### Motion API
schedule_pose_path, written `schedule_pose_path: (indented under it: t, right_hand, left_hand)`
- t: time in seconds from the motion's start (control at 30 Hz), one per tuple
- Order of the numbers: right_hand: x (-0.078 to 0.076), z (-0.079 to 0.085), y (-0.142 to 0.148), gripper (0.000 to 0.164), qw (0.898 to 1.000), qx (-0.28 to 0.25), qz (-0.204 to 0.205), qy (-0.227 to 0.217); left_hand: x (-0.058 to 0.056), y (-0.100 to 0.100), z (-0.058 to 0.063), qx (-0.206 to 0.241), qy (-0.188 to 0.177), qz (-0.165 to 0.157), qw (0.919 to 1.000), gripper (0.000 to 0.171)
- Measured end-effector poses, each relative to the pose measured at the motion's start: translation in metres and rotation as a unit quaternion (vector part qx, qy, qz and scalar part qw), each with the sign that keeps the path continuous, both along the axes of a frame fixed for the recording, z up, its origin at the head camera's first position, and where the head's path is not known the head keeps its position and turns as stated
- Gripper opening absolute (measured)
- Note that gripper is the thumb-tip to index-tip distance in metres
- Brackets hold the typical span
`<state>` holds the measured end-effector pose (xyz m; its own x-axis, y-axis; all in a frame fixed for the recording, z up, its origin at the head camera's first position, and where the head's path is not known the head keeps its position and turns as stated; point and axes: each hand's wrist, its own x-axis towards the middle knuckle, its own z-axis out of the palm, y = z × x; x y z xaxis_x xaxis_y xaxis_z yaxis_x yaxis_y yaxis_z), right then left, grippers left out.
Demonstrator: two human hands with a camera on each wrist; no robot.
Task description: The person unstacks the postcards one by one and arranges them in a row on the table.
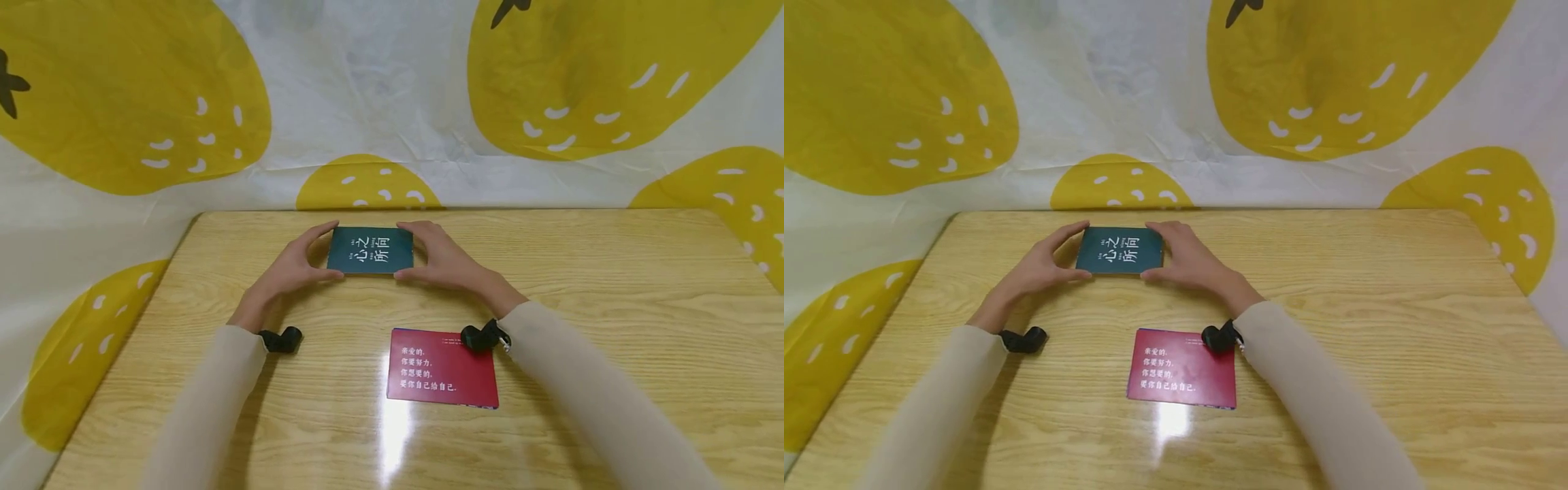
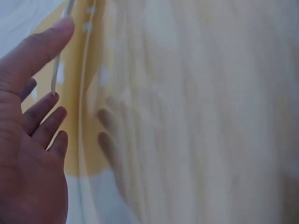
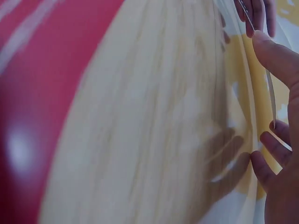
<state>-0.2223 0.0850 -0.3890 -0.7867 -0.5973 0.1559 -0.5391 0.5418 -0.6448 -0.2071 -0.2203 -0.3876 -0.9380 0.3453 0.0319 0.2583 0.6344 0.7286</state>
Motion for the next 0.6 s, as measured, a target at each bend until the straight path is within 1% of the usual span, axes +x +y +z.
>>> schedule_pose_path:
  t: [0.13,0.3,0.4,0.43,0.53,0.6]
  right_hand:
    - [0.0,0.004,-0.016,0.09,1.0,0.004,0.005,-0.002]
    - [0.001,0.006,-0.032,0.091,1.0,0.009,0.005,-0.012]
    - [0.002,0.006,-0.043,0.091,1.0,0.013,0.004,-0.015]
    - [0.003,0.006,-0.046,0.091,1.0,0.016,0.002,-0.015]
    - [0.004,0.007,-0.056,0.09,1.0,0.022,-0.004,-0.016]
    - [0.005,0.008,-0.061,0.09,0.999,0.028,-0.005,-0.016]
  left_hand:
    - [0.003,-0.017,0.003,-0.007,-0.001,0.01,0.9999,0.095]
    - [0.007,-0.032,0.003,-0.014,-0.023,0.022,0.9994,0.094]
    - [0.009,-0.041,0.002,-0.012,-0.028,0.029,0.9991,0.092]
    - [0.011,-0.041,0.006,-0.011,-0.032,0.032,0.9989,0.092]
    - [0.012,-0.049,0.007,-0.007,-0.032,0.035,0.9989,0.092]
    - [0.014,-0.052,0.011,-0.001,-0.036,0.034,0.9988,0.091]
